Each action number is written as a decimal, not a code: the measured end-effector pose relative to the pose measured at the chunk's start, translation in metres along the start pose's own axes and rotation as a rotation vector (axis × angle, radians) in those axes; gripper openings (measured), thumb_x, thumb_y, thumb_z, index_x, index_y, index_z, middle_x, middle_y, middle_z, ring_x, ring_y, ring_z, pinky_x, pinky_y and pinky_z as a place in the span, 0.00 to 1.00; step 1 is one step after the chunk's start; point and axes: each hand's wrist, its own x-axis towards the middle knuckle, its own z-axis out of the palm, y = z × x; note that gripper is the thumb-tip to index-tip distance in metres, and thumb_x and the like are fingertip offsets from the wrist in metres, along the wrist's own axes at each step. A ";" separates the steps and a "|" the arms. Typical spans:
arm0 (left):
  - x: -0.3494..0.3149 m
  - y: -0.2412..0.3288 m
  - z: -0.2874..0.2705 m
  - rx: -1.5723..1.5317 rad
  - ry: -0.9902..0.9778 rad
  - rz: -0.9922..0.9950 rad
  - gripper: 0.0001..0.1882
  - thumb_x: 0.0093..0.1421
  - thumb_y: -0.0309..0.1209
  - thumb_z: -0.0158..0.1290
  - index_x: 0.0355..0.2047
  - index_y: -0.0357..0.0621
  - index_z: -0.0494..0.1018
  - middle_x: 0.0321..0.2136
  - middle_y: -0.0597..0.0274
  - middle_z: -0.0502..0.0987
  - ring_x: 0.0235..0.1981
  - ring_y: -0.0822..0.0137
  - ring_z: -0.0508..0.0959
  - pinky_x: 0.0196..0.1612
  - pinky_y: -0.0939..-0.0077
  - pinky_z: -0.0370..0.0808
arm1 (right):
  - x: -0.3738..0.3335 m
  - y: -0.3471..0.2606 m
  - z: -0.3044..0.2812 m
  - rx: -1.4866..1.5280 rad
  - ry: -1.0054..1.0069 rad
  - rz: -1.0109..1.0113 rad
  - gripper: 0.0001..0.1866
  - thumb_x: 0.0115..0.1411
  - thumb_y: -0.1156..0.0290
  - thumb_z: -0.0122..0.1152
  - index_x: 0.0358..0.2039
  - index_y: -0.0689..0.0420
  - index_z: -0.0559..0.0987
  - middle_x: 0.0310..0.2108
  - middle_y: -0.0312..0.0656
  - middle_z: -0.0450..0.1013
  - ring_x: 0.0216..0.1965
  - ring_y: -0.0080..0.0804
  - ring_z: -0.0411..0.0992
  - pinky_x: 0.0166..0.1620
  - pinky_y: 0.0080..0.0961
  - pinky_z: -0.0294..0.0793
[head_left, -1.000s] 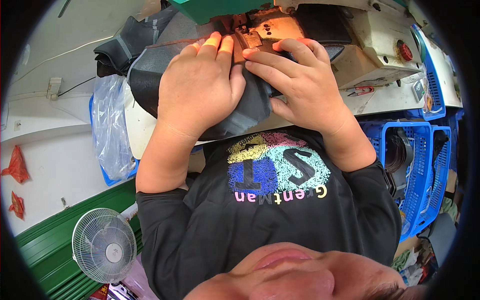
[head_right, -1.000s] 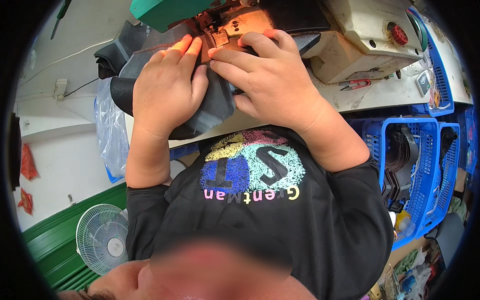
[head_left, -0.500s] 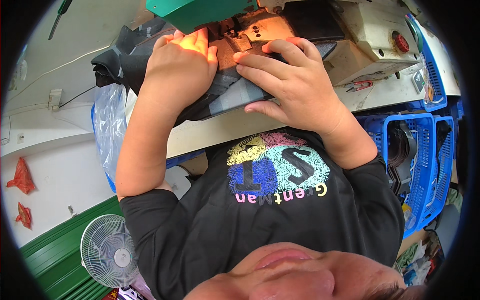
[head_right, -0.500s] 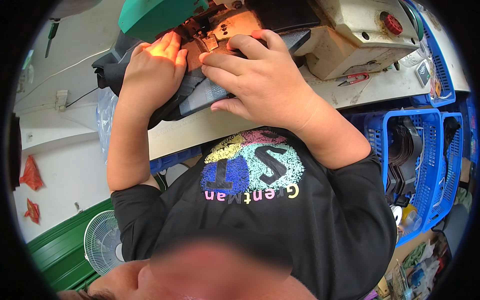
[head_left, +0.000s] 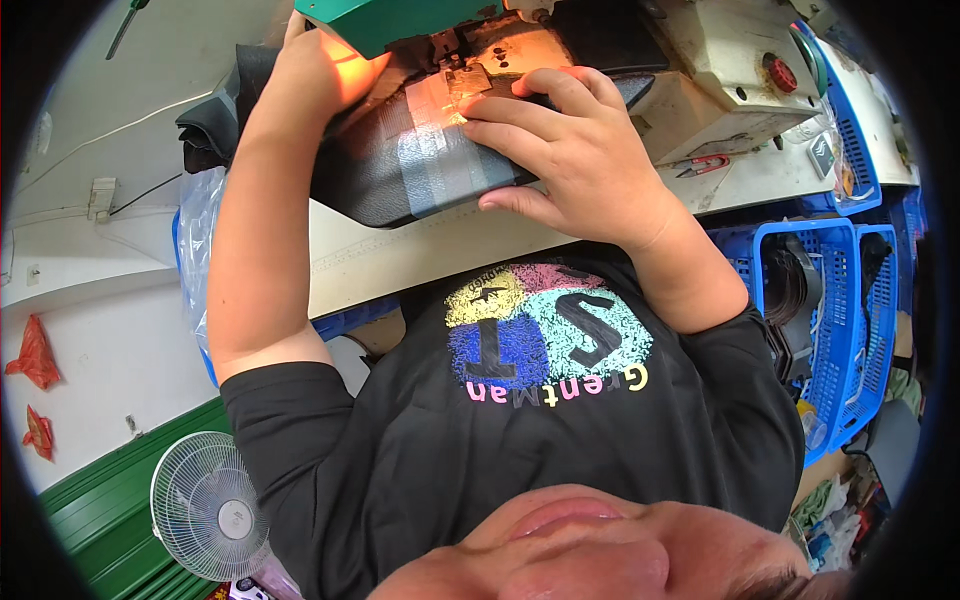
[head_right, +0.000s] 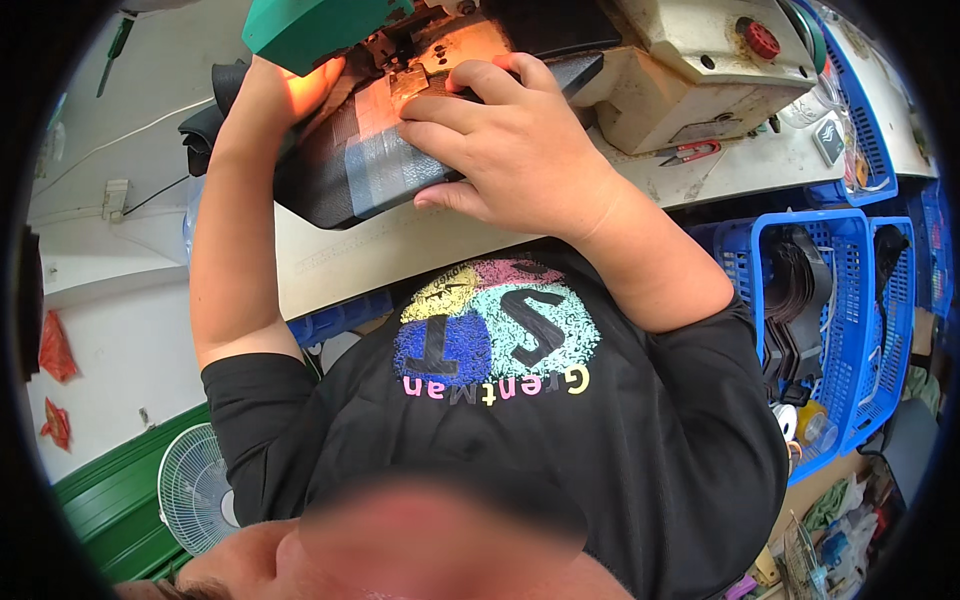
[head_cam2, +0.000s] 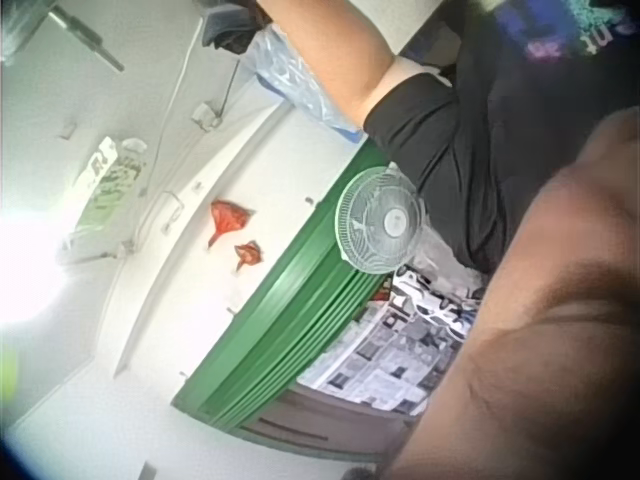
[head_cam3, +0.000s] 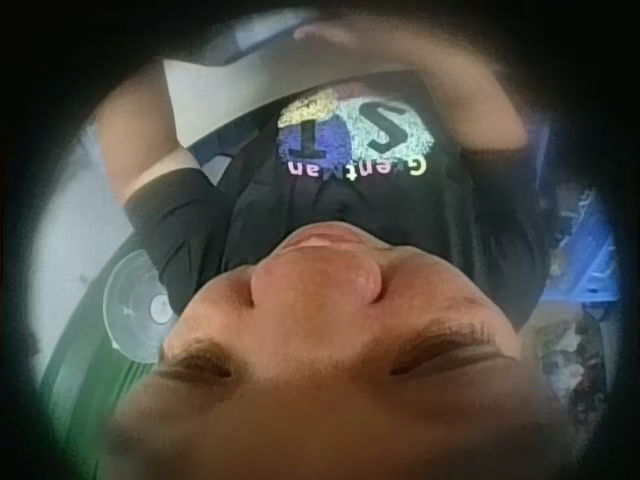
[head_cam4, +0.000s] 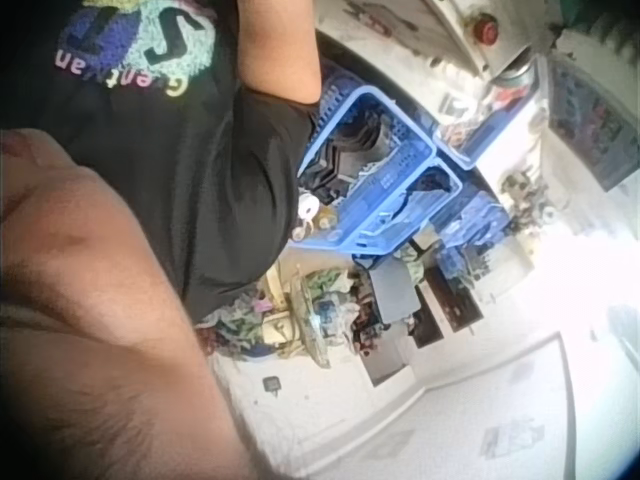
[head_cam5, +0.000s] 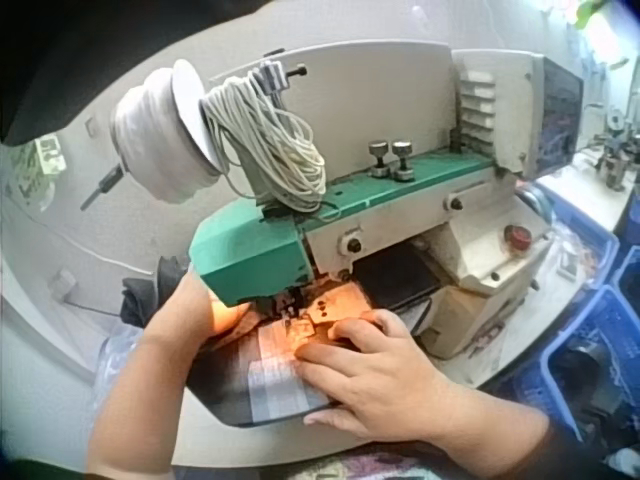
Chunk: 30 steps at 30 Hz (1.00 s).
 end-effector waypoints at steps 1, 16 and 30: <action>-0.009 -0.012 -0.006 0.040 -0.014 0.002 0.12 0.64 0.38 0.50 0.40 0.48 0.79 0.35 0.53 0.83 0.40 0.51 0.81 0.59 0.56 0.68 | 0.004 -0.004 -0.003 0.018 0.013 -0.022 0.26 0.48 0.46 0.70 0.44 0.45 0.80 0.49 0.23 0.75 0.50 0.30 0.68 0.56 0.36 0.62; -0.246 0.040 -0.116 -1.080 0.405 -0.751 0.17 0.70 0.30 0.50 0.51 0.26 0.74 0.47 0.51 0.81 0.45 0.61 0.81 0.51 0.71 0.73 | -0.001 -0.001 -0.002 0.033 0.052 -0.056 0.29 0.45 0.48 0.73 0.48 0.45 0.81 0.52 0.30 0.75 0.53 0.36 0.69 0.58 0.39 0.64; -0.123 0.155 -0.046 -1.133 0.326 -0.247 0.26 0.69 0.38 0.46 0.59 0.29 0.72 0.57 0.44 0.75 0.60 0.57 0.74 0.60 0.65 0.69 | -0.078 0.016 -0.076 0.831 -0.189 0.561 0.09 0.63 0.71 0.66 0.36 0.64 0.79 0.23 0.41 0.76 0.29 0.19 0.72 0.34 0.25 0.73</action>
